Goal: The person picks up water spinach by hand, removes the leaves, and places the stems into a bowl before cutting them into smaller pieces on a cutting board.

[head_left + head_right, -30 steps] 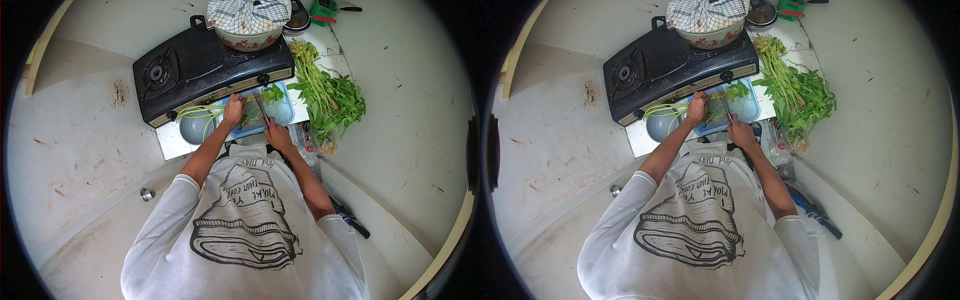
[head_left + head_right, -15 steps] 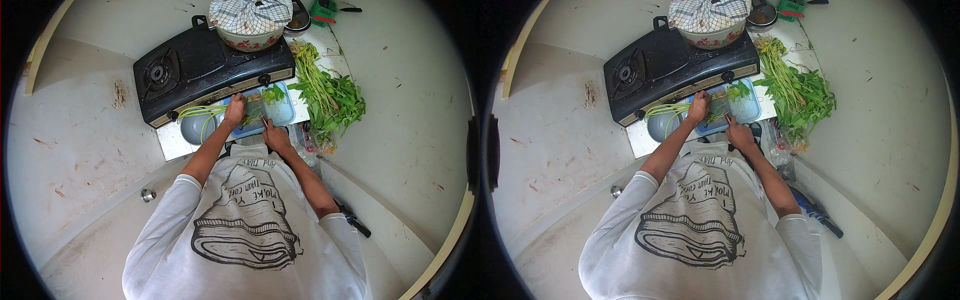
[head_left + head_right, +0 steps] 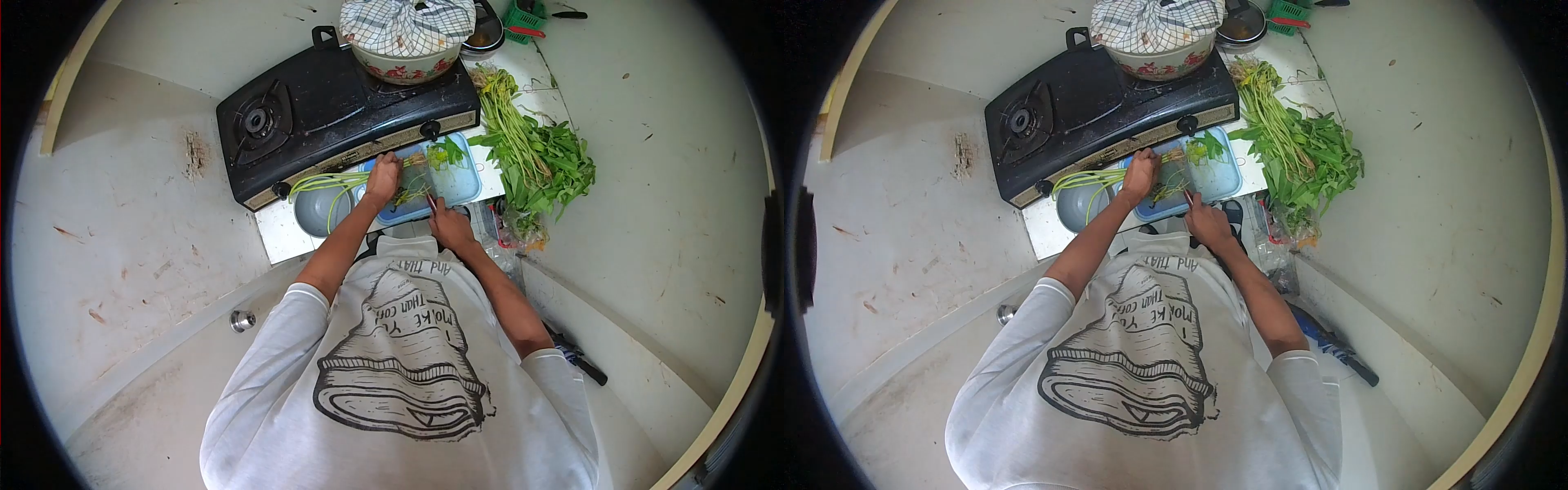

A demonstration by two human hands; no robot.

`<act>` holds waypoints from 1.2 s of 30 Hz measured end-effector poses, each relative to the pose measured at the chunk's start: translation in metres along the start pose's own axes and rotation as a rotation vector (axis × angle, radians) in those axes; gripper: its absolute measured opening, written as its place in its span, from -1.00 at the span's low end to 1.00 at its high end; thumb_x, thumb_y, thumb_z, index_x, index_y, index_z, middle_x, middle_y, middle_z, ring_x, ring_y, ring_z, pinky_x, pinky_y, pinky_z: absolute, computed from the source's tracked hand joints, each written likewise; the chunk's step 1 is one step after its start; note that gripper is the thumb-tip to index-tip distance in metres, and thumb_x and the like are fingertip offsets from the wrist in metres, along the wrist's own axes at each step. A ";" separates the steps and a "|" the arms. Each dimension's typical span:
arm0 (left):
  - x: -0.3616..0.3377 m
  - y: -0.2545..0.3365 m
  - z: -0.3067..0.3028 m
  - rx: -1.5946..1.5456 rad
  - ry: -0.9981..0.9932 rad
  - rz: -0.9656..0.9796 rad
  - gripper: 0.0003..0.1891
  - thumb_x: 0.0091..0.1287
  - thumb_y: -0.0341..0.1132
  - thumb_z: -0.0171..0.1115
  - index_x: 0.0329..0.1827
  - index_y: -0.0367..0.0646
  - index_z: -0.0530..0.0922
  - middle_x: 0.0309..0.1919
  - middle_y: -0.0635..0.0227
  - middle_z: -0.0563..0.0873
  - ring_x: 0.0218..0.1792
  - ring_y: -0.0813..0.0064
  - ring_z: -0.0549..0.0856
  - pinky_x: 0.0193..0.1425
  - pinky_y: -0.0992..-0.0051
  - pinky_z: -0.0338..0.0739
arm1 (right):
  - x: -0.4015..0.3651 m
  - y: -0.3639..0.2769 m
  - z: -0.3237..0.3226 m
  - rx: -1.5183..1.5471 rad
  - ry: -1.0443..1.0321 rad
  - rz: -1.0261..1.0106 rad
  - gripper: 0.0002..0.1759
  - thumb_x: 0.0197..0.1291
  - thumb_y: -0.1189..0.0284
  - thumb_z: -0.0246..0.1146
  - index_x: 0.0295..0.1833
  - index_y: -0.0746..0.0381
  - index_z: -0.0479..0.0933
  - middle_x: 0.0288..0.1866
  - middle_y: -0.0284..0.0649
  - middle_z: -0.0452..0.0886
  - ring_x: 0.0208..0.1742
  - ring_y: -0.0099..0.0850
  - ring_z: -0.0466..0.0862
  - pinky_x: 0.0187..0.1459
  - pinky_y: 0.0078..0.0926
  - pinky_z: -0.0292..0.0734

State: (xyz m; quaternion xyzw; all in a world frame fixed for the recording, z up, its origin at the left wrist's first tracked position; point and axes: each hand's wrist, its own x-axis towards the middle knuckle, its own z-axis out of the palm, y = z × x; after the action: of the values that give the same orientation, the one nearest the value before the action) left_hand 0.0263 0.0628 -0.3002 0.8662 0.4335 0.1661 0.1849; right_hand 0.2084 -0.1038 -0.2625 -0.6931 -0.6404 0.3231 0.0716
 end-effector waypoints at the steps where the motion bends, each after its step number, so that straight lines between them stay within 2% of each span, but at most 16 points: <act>1: 0.000 0.000 0.001 0.008 -0.021 -0.013 -0.88 0.41 -0.45 0.25 -0.15 -0.23 0.75 -0.17 0.04 0.69 -0.09 -0.08 0.67 0.08 0.06 0.62 | 0.002 -0.001 0.001 0.000 0.011 -0.008 -0.59 0.44 0.27 0.15 0.15 0.35 0.26 -0.34 0.25 0.73 -0.33 0.25 0.76 -0.25 0.21 0.67; 14: 0.001 0.001 -0.003 0.075 -0.069 -0.005 -0.77 0.26 -0.45 0.26 -0.06 -0.20 0.74 -0.14 0.03 0.73 -0.02 -0.05 0.70 0.06 0.08 0.67 | 0.014 -0.014 0.013 -0.057 0.032 -0.013 -0.57 0.43 0.26 0.11 0.08 0.46 0.33 -0.40 0.23 0.73 -0.37 0.21 0.77 -0.30 0.13 0.73; 17: 0.002 -0.001 -0.003 0.092 -0.097 0.000 -0.78 0.23 -0.45 0.27 -0.08 -0.20 0.73 -0.14 0.05 0.74 -0.01 -0.05 0.70 0.07 0.08 0.68 | 0.019 -0.015 0.018 -0.059 0.014 0.035 -0.58 0.43 0.29 0.09 0.10 0.48 0.34 -0.38 0.24 0.74 -0.34 0.21 0.78 -0.25 0.12 0.74; 23: 0.004 0.003 -0.010 0.106 -0.125 0.020 -0.75 0.16 -0.46 0.30 -0.08 -0.22 0.71 -0.13 0.08 0.74 0.01 -0.04 0.70 0.09 0.08 0.67 | 0.024 -0.030 0.010 -0.042 -0.064 0.073 -0.60 0.41 0.34 0.06 0.11 0.51 0.36 -0.23 0.33 0.75 -0.12 0.19 0.80 0.00 0.12 0.72; 26: 0.003 -0.001 -0.002 0.112 -0.126 0.008 -0.74 0.11 -0.47 0.31 -0.11 -0.22 0.69 -0.13 0.08 0.74 0.02 -0.05 0.70 0.10 0.08 0.67 | 0.024 -0.046 -0.010 -0.026 -0.138 0.094 -0.64 0.39 0.41 0.05 0.12 0.50 0.34 -0.11 0.32 0.76 -0.02 0.19 0.81 0.07 0.05 0.72; 29: 0.002 -0.006 0.005 0.118 -0.134 0.019 -0.77 0.09 -0.47 0.31 -0.15 -0.21 0.67 -0.11 0.08 0.74 0.03 -0.05 0.69 0.11 0.07 0.67 | 0.022 -0.051 -0.021 -0.016 -0.141 0.097 -0.63 0.39 0.42 0.06 0.14 0.52 0.36 -0.05 0.34 0.75 0.02 0.18 0.80 0.10 0.02 0.72; 31: 0.003 0.001 -0.003 0.110 -0.138 0.018 -0.79 0.09 -0.46 0.32 -0.18 -0.20 0.66 -0.10 0.09 0.74 0.04 -0.05 0.69 0.12 0.07 0.67 | 0.031 -0.044 -0.009 -0.045 -0.125 0.076 -0.59 0.41 0.36 0.08 0.12 0.53 0.35 -0.10 0.33 0.75 -0.02 0.20 0.80 0.08 0.05 0.71; 36: 0.002 0.007 -0.010 0.075 -0.136 -0.018 -0.76 0.12 -0.49 0.30 -0.12 -0.19 0.66 -0.09 0.07 0.75 0.07 -0.07 0.69 0.10 0.04 0.67 | 0.039 -0.039 -0.002 -0.027 -0.114 0.087 -0.56 0.41 0.32 0.10 0.10 0.54 0.35 -0.10 0.32 0.75 -0.02 0.19 0.80 0.06 0.07 0.72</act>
State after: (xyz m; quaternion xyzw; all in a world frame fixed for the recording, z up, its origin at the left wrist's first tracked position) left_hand 0.0273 0.0626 -0.2879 0.8779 0.4336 0.0888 0.1828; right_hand 0.1750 -0.0604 -0.2547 -0.7017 -0.6170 0.3561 0.0116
